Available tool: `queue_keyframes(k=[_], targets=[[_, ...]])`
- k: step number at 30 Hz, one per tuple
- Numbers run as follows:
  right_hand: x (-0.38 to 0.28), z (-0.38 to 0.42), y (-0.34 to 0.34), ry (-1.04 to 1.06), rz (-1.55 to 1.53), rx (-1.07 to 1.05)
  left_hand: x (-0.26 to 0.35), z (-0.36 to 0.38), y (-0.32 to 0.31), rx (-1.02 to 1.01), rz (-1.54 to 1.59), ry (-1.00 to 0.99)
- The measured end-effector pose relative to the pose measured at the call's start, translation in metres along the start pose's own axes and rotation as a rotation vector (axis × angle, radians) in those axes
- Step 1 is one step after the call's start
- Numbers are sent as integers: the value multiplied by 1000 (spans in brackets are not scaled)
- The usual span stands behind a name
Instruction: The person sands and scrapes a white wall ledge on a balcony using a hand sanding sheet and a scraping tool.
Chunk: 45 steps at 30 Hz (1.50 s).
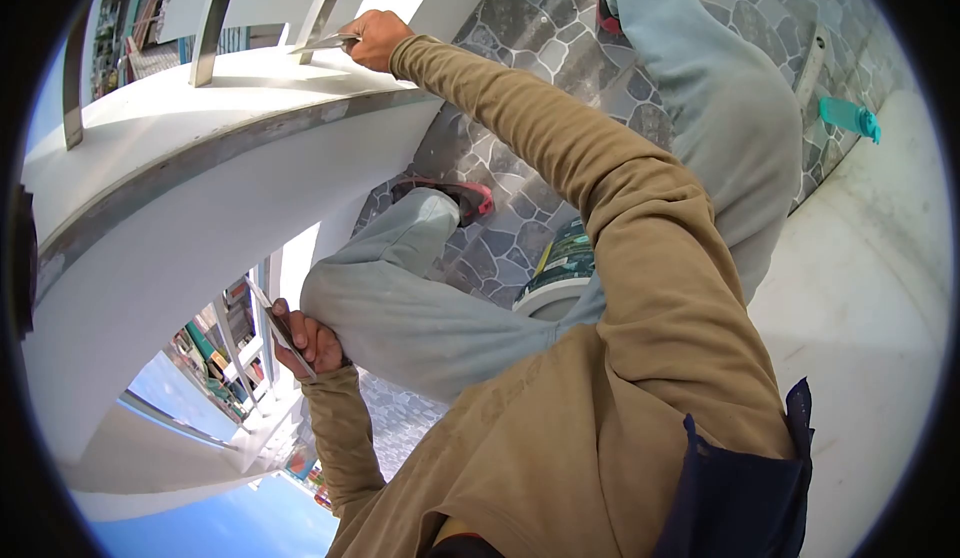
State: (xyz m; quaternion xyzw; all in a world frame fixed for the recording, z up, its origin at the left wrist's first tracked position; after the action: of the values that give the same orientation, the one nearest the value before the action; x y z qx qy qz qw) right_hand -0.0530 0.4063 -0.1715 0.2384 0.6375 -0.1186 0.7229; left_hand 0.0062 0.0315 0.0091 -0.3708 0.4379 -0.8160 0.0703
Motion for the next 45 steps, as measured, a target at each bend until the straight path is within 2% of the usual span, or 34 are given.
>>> queue_keyframes(k=[8, 14, 17, 19, 20, 21, 25, 26, 27, 29, 30, 31, 33, 35, 36, 39, 44, 45], targets=[[0, -21, -36, -10, 63, -8, 0, 0, 0, 14, 16, -12], [-2, -18, -43, 46, 55, 70, 0, -1, 0, 9, 24, -15], [-10, -15, -41, 63, 147, 24, 0, -1, -1, -6, 21, -15], [-17, -13, -40, 55, 218, -101, -1, -1, -1, -19, 21, -9], [-15, -14, -41, 57, 221, -100, -1, -2, -4, -85, 0, 16], [-16, -15, -40, 98, 214, -107, -2, -2, -8, -151, -20, 42], [-42, 8, -25, 186, 223, -92, -2, -1, -7, -162, 6, 70], [-54, 20, -18, 302, 236, 23, -1, 1, -4, -107, 18, 37], [-66, 30, -8, 303, 246, 25, 0, 2, -1, -54, 31, 5], [-86, 37, 12, 216, 214, -210, 0, 2, -1, -76, 32, 4], [-84, 33, 20, 74, 212, -268, 0, 3, -2, -74, 26, 3], [-84, 33, 30, 33, 157, -147, 0, 4, -2, -72, 19, -2], [-60, 12, 28, -78, 367, -87, 0, 8, 1, -45, 19, -23], [-35, -1, 15, -212, 509, -191, 3, 8, 3, -24, 10, -38], [-27, -8, 4, -182, 570, -242, 3, 9, 3, -18, 0, -40], [-7, -16, -17, -321, 533, -319, 1, 7, 2, -10, -3, -42], [-16, -29, -33, -205, 547, -389, 1, 5, 2, -27, 16, -21], [-23, -32, -33, -162, 526, -402, 0, 5, -1, -104, 11, -2]])
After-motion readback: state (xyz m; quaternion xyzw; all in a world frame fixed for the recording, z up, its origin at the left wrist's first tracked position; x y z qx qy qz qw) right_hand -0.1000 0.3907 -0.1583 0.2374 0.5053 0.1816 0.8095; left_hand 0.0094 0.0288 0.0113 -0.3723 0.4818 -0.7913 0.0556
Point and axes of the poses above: each hand's wrist, its own z-axis away from the middle knuckle, its own y-axis out of the back of the hand, x = y × z, the point moved 6 cm from there along -z, towards the middle knuckle, and after that the axes turned 7 degrees about z, right-handed, at the moved point
